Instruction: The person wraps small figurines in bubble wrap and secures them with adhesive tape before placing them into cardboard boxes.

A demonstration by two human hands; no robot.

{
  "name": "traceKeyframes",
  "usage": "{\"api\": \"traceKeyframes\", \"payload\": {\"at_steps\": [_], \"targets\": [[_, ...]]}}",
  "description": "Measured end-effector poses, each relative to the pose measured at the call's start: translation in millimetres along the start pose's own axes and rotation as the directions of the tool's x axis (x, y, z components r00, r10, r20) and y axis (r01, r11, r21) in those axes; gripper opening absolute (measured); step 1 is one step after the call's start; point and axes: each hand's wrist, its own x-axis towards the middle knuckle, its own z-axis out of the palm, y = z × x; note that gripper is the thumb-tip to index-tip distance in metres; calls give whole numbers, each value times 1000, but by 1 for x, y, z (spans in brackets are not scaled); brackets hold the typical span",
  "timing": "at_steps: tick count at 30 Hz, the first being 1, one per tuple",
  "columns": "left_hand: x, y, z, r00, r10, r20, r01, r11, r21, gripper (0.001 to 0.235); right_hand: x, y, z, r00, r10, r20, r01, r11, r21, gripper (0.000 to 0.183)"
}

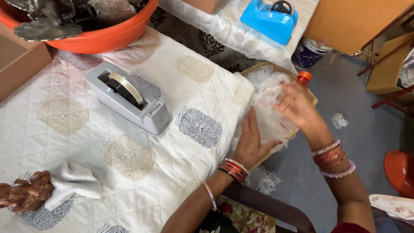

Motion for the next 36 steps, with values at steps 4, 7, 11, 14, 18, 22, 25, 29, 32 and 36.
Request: {"api": "traceKeyframes", "payload": {"at_steps": [4, 7, 11, 14, 18, 22, 25, 29, 32, 36], "targets": [[10, -5, -12, 990, -72, -123, 69, 997, -33, 116, -18, 18, 1, 956, -41, 290, 4, 992, 127, 36], [16, -32, -9, 965, -246, -94, 222, 952, -213, 92, -23, 6, 2, 954, -42, 298, 57, 998, -41, 43], [29, -57, -12, 887, -455, 81, 364, 581, -728, 62, 4, 39, -58, 898, -437, 47, 411, 797, -444, 37], [32, -69, -11, 861, -489, 138, 318, 306, -897, 41, -2, 63, -53, 744, -617, 258, 565, 375, -735, 44], [31, -54, -21, 841, -538, 63, 226, 243, -943, 28, -4, 88, -45, 755, -456, 471, 414, -226, -882, 66], [30, -76, -35, 869, -469, -157, 141, 539, -831, 30, 6, 116, -115, 916, -201, 347, 252, -384, -888, 81], [34, -80, -77, 898, -320, -303, 8, 698, -716, 28, 37, 112, -109, 904, -153, 399, 359, -234, -904, 76], [10, -48, -142, 897, -408, -168, 144, 632, -762, 33, 52, 115, -132, 870, -98, 483, 484, -10, -875, 69], [-10, -23, -171, 925, -374, -63, 170, 557, -813, 38, 59, 111, -176, 822, -75, 564, 568, 154, -808, 64], [-34, -13, -199, 969, -242, 50, 192, 608, -770, 39, 94, 73, -174, 973, 102, 207, 212, -39, -976, 77]]}}
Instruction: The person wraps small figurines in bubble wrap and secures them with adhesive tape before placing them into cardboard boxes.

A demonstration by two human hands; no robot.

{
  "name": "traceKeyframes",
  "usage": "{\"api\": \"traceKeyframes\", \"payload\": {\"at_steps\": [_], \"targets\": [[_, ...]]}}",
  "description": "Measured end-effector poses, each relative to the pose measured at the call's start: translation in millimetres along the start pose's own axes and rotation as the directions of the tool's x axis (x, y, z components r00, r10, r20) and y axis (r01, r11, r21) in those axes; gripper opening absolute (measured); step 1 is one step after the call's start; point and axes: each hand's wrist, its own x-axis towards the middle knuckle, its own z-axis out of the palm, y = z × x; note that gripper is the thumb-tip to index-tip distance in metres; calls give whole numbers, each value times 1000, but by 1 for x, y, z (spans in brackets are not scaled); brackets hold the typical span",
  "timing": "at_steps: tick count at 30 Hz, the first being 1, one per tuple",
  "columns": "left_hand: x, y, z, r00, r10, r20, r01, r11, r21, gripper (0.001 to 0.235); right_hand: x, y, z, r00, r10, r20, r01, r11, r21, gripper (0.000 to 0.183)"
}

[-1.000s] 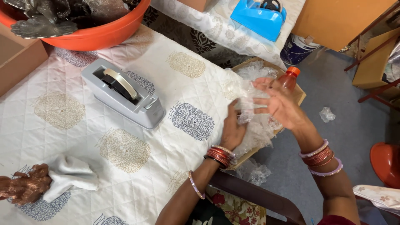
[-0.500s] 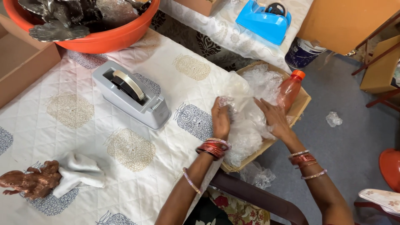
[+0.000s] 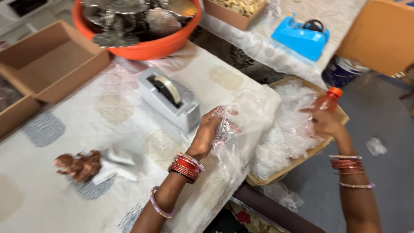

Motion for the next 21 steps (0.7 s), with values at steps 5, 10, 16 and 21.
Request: {"api": "traceKeyframes", "payload": {"at_steps": [5, 10, 16, 21], "targets": [[-34, 37, -42, 999, -13, -49, 18, 994, 109, 42, -32, -143, -53, 928, -23, -371, -82, 960, -267, 57], [-68, 46, -103, 979, 42, -198, 19, 955, 295, 45, -30, -259, -57, 737, -177, -653, 322, 940, 109, 41], [-133, 113, -93, 936, 280, -214, -35, 678, 734, 50, -42, -415, -18, 611, -781, -129, 516, 270, 813, 104], [-184, 149, -96, 822, 467, -326, 273, 180, 945, 44, -28, -497, 20, 736, -676, 36, 307, 380, 872, 51]]}}
